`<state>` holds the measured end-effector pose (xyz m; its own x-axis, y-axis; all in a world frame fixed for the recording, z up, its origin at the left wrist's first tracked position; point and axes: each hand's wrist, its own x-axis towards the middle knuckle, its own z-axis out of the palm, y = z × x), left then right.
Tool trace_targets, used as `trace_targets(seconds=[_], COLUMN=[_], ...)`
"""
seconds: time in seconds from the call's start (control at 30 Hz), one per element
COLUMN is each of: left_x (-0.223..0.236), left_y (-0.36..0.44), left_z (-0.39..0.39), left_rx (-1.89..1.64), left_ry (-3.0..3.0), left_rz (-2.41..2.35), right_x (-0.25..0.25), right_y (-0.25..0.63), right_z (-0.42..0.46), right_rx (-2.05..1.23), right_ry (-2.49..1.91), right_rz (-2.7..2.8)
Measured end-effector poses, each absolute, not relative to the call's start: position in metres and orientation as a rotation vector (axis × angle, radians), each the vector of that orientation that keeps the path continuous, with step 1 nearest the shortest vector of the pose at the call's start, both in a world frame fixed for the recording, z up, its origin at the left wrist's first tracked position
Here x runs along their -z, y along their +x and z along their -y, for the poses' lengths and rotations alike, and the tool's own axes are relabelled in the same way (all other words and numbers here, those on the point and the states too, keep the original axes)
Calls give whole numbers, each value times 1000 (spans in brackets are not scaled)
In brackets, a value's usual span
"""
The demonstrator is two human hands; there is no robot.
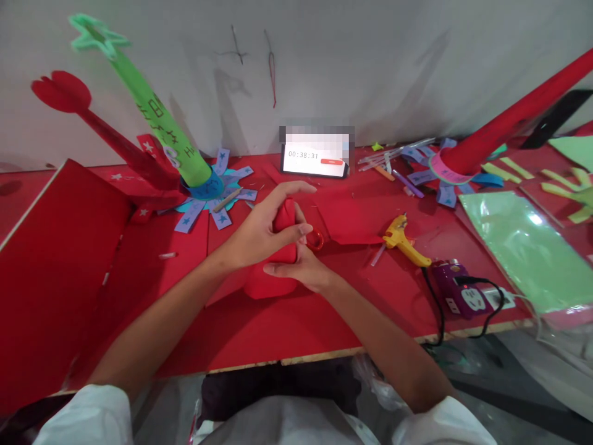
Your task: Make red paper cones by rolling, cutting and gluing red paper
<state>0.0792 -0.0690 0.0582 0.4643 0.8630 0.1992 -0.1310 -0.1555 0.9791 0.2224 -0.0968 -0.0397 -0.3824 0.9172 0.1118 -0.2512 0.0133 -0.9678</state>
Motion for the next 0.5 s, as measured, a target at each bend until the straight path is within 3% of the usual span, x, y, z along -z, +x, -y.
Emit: trace_targets(seconds=[0.3,0.5], left_x=[-47,-52], left_y=[99,88], left_z=[81,72], left_rx=[-1179,-1096], left_ry=[1651,1535], left_rz=[-986,-810], right_x=[50,44], right_y=[214,221], right_z=[85,89], right_rx=[-1085,-1341], right_ry=[-879,-826], right_rz=[1345,1483])
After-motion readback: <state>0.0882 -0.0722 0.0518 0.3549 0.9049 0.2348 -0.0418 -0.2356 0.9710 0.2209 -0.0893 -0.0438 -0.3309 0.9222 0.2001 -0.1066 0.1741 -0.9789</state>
